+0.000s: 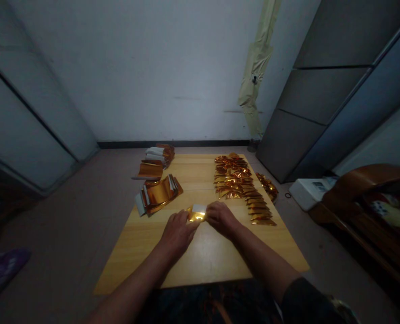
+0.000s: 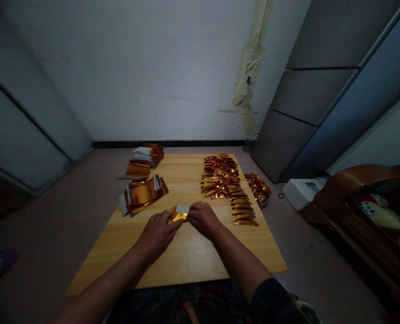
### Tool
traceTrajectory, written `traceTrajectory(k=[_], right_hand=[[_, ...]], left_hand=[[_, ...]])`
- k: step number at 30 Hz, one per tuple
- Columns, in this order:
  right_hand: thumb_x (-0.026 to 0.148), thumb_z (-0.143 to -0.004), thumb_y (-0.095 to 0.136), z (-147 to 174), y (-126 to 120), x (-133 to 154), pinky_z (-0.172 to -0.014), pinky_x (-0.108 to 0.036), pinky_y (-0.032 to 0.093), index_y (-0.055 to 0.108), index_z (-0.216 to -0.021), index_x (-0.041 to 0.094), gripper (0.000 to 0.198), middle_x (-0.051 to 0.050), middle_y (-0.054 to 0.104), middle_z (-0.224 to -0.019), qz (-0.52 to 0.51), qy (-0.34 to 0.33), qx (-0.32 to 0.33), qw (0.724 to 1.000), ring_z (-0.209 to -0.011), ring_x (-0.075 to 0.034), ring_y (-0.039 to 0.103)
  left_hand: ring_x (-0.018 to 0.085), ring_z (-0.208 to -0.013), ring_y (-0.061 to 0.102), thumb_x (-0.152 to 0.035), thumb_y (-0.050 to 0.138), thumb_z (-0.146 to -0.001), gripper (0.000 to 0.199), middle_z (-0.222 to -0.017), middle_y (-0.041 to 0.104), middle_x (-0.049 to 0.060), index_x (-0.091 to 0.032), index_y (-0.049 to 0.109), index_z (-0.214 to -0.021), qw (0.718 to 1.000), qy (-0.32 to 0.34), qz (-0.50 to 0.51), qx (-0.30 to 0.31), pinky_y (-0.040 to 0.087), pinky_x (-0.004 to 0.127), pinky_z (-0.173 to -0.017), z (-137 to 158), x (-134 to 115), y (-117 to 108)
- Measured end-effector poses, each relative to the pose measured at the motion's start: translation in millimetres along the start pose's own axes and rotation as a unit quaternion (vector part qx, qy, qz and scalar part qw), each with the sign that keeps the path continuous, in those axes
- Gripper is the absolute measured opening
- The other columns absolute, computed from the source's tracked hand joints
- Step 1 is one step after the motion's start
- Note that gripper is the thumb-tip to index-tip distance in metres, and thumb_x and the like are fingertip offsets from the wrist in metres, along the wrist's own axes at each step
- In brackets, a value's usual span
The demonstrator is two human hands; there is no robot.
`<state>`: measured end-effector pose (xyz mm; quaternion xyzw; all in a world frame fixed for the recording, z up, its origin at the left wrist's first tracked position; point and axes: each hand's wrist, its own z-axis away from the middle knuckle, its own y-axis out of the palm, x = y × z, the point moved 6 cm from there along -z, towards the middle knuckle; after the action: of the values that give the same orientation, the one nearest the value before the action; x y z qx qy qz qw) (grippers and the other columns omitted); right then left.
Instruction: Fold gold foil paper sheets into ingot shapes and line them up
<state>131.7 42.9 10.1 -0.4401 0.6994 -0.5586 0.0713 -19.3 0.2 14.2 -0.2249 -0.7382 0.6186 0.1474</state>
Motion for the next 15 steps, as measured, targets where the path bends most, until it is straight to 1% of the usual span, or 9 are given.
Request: traceTrajectory(k=[2,5,11,15], right_hand=[[0.023,-0.089,0.061,-2,1,-3,-0.076,-0.029,0.033,0.069,-0.076,0.020,0.016,-0.003,0.063,-0.086,-0.026,0.013,-0.005,1.000,-0.083,-0.016,0.051],[0.020,-0.088,0.060,-6,2,-5,-0.074,-0.027,0.032,0.066,-0.073,0.018,0.017,-0.002,0.059,-0.080,-0.043,0.039,0.004,0.998,-0.079,-0.015,0.049],[0.016,-0.087,0.057,-12,1,-2,-0.071,-0.026,0.029,0.061,-0.071,0.017,0.017,0.000,0.053,-0.077,-0.034,0.107,0.017,0.994,-0.077,-0.014,0.044],[0.015,-0.087,0.056,-14,2,-2,-0.071,-0.026,0.029,0.059,-0.072,0.017,0.016,0.000,0.053,-0.078,-0.018,0.137,0.028,0.990,-0.077,-0.014,0.043]], left_hand=[[0.026,-0.106,0.054,-0.022,0.058,-0.087,0.043,-0.118,0.055,0.010,-0.038,0.060,-0.126,1.000,0.005,0.007,-0.007,0.045,0.042,-0.090,2,0,2],[0.029,-0.112,0.053,-0.020,0.058,-0.086,0.045,-0.125,0.054,0.012,-0.036,0.059,-0.129,1.000,0.008,0.011,-0.023,0.046,0.044,-0.092,5,1,4],[0.031,-0.118,0.053,-0.018,0.058,-0.085,0.048,-0.129,0.054,0.014,-0.032,0.057,-0.130,0.999,0.012,-0.007,-0.028,0.047,0.047,-0.095,8,3,9],[0.032,-0.122,0.051,-0.018,0.057,-0.085,0.044,-0.132,0.054,0.015,-0.030,0.059,-0.128,1.000,0.012,-0.007,-0.027,0.046,0.049,-0.098,9,3,11]])
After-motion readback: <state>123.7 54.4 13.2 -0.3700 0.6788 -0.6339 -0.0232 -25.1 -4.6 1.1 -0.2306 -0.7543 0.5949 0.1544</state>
